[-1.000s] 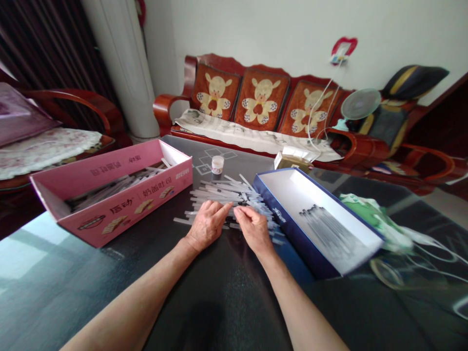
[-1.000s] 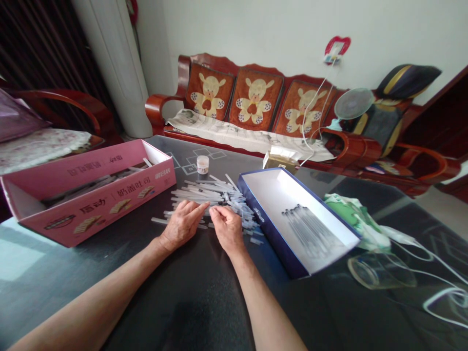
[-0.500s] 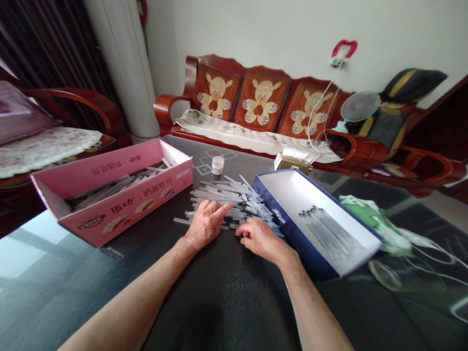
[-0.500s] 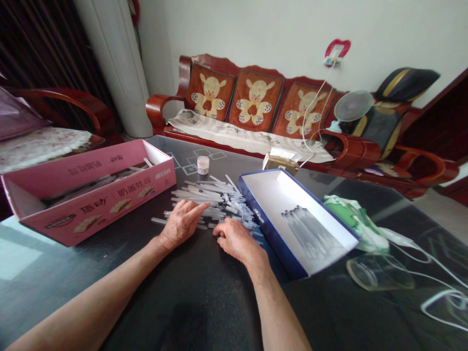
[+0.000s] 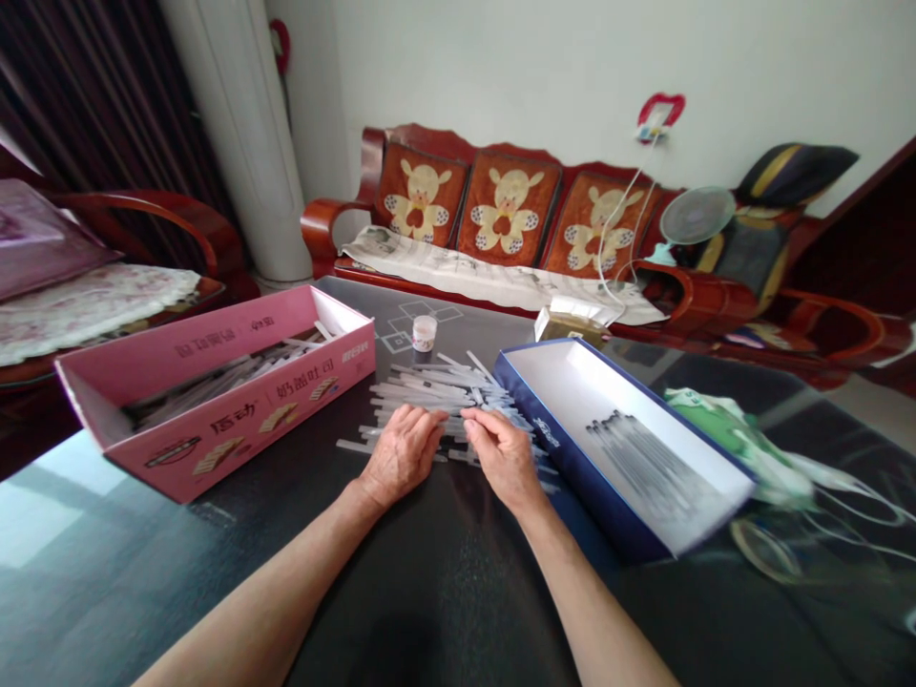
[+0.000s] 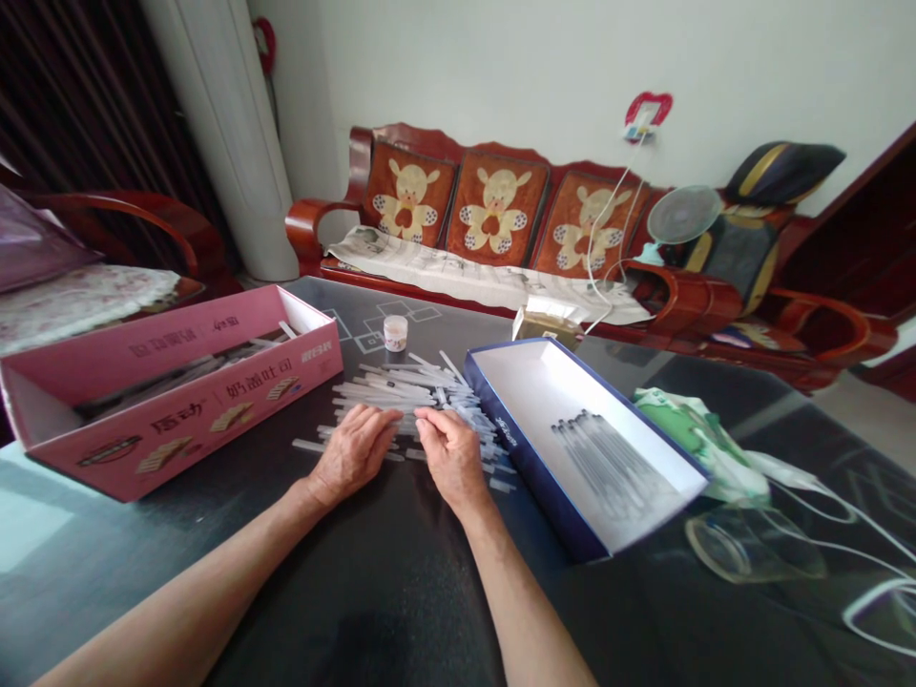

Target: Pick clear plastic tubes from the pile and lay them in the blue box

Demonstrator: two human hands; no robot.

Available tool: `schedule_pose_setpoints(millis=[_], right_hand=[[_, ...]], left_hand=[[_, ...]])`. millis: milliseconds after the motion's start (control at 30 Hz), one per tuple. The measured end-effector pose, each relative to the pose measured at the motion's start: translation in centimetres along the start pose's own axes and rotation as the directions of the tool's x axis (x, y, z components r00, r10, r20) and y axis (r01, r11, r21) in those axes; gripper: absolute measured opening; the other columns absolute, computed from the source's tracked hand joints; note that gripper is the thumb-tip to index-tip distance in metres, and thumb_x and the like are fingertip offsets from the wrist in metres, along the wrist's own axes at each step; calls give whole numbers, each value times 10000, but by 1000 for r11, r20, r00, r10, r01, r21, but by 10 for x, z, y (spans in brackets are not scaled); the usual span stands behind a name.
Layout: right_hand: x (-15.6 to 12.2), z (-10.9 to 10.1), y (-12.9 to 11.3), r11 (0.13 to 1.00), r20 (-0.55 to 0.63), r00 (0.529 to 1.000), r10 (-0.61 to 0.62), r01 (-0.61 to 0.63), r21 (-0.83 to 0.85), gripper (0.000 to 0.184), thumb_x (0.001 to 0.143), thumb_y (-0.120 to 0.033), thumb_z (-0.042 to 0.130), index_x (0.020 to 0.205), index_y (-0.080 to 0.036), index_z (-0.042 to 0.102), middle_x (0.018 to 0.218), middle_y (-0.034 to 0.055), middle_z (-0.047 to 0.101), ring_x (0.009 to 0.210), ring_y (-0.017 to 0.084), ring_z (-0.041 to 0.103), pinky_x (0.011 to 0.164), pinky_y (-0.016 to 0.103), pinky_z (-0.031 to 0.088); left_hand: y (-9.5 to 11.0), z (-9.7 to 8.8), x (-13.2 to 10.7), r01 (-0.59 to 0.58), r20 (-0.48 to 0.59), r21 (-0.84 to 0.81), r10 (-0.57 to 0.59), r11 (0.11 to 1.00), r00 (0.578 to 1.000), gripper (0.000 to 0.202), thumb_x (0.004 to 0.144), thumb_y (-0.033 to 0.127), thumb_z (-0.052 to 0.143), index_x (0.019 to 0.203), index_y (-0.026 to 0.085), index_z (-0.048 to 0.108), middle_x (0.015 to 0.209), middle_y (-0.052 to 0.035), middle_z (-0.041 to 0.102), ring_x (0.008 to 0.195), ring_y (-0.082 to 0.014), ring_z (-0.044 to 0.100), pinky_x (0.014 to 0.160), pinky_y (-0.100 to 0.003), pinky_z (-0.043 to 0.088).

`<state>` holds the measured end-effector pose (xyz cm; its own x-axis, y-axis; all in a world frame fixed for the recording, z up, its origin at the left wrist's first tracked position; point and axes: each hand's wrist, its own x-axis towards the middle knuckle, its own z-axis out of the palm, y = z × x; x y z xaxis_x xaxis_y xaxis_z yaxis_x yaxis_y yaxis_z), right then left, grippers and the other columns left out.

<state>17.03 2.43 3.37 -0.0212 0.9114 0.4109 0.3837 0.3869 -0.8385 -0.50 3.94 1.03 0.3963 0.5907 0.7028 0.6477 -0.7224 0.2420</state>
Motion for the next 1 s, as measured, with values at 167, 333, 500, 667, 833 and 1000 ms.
schedule_pose_setpoints(millis=[167,333,500,667,833,1000], right_hand=[[-3,8,9,976,28,990,141,-143,164,253,846,-339,545,1024,-214,673,930,66,702,762,188,677,688,326,568],[-4,16,10,938,25,975,223,-221,267,214,784,-352,608,925,-195,646,853,49,705,741,189,680,689,324,578],[-5,17,6,930,51,973,225,-230,288,184,779,-338,606,885,-194,646,802,33,692,730,182,674,690,308,571],[-5,14,4,941,46,975,219,-223,255,179,770,-326,606,877,-192,655,779,31,689,693,175,657,685,309,565],[-6,15,7,970,10,986,167,-166,179,159,780,-324,606,850,-195,668,785,36,699,707,175,658,692,307,559],[-7,18,11,977,12,991,131,-131,167,183,770,-303,621,903,-185,666,844,49,707,764,179,664,730,307,553]], left_hand=[[1,0,0,13,8,6,-13,1000,1000,204,945,197,389,1069,154,546,837,-59,590,756,-182,489,728,-324,430],[2,0,0,17,12,-9,-17,1000,1000,211,946,199,389,1077,159,549,851,-63,597,760,-182,497,729,-322,432],[3,0,0,3,29,-20,-3,1000,1000,206,943,191,399,1073,152,555,842,-64,601,754,-179,497,724,-318,429],[4,-1,0,-10,61,-38,13,999,998,227,945,190,409,1105,152,565,837,-61,605,761,-173,504,737,-316,432],[2,0,-1,-11,36,-58,14,998,999,227,945,196,421,1112,156,570,838,-55,613,758,-163,513,730,-301,446],[1,2,-1,3,-17,-37,-3,999,1000,224,942,204,429,1118,146,555,831,-58,619,757,-167,534,717,-300,463]])
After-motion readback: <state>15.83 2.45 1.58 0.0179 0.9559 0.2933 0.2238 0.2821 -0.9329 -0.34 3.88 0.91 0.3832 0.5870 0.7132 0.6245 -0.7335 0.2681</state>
